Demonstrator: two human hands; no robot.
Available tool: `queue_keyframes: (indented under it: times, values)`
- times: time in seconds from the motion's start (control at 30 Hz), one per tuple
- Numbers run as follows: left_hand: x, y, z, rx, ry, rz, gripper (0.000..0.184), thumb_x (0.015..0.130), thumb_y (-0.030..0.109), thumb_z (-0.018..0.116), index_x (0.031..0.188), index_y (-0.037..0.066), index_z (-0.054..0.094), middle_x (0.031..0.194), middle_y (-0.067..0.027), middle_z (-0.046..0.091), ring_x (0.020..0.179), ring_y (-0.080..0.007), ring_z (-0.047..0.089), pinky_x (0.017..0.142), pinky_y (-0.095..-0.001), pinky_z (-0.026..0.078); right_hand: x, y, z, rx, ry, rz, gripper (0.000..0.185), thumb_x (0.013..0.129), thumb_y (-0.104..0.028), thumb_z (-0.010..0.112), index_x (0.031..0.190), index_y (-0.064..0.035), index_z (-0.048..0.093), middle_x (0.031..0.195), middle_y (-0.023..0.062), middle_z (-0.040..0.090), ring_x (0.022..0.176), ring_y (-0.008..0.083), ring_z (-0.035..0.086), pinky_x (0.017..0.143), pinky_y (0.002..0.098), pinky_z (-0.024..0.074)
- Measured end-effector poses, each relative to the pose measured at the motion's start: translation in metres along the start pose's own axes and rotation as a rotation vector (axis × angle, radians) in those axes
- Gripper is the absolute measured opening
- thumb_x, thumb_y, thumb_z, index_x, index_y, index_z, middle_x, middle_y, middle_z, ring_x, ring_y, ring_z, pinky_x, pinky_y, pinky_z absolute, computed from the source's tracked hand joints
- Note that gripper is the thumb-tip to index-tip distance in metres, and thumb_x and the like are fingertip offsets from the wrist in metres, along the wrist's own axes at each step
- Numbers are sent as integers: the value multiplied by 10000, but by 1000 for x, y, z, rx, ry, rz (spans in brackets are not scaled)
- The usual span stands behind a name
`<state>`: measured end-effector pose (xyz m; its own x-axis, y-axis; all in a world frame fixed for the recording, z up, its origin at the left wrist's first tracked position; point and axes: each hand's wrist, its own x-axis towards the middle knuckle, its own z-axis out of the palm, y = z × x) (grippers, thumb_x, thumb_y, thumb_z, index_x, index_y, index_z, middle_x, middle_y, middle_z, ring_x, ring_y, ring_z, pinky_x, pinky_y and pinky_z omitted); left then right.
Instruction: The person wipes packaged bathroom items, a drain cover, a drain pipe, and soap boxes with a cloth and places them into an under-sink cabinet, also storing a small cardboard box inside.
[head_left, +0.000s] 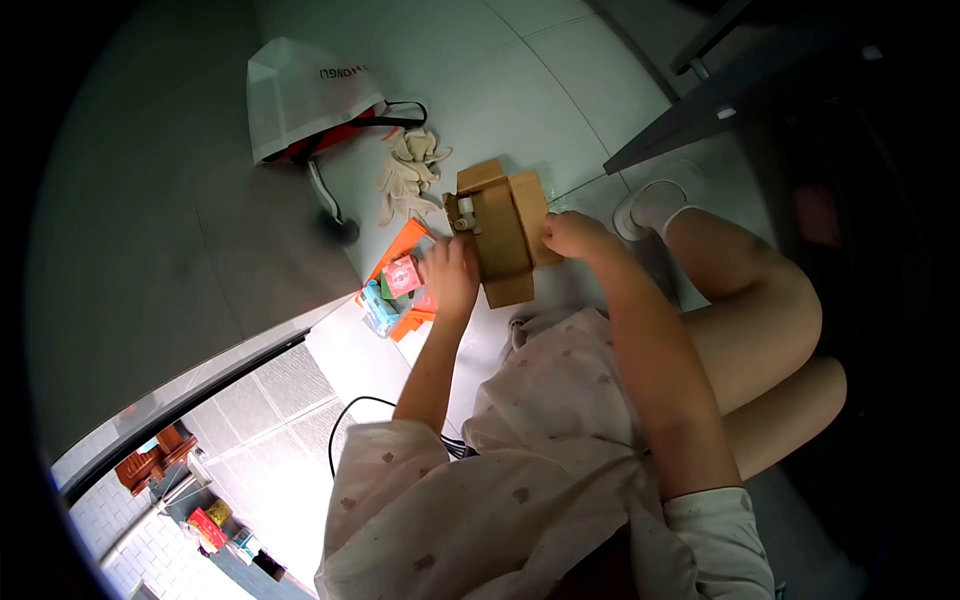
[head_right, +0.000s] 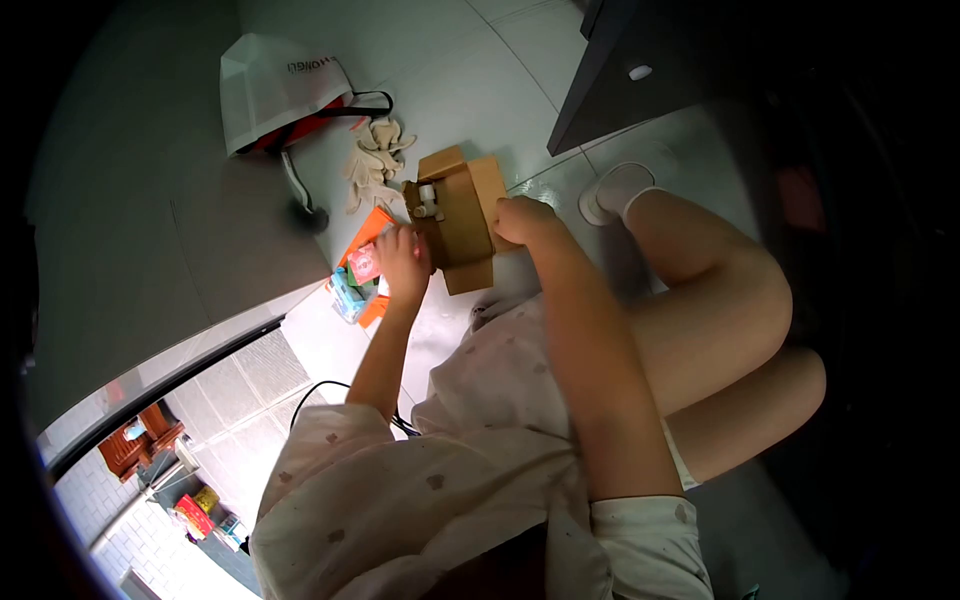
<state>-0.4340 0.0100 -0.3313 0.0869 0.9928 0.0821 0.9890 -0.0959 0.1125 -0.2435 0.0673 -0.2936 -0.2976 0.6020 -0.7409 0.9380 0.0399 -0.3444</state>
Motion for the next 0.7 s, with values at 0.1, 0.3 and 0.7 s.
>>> queue_keyframes:
  times: [0.1, 0.3, 0.7]
  values:
    - [48, 2, 46, 394, -265, 122, 206, 777, 144, 475, 953, 115, 577, 979, -34, 556, 946, -229, 479, 828, -369, 297, -3, -6, -4, -4, 14, -20, 324, 791, -281, 480, 1055, -96, 513, 1026, 92, 569, 968, 269, 529, 800, 370, 429]
    - [64, 0, 49, 566, -595, 251, 229, 790, 185, 454, 919, 147, 639, 954, -47, 601, 977, -186, 474, 881, -374, 214, -9, -1, -12, 48, 75, -11, 327, 789, -270, 474, 1057, -87, 512, 1045, 107, 559, 979, 269, 530, 811, 374, 432]
    - [59, -30, -25, 159, -447, 35, 251, 711, 262, 609, 900, 103, 652, 834, -74, 631, 884, -173, 542, 808, -351, 312, -9, -4, -10, 28, 107, 6, 317, 784, -254, 477, 1042, -75, 524, 1046, 110, 562, 973, 264, 543, 807, 371, 443]
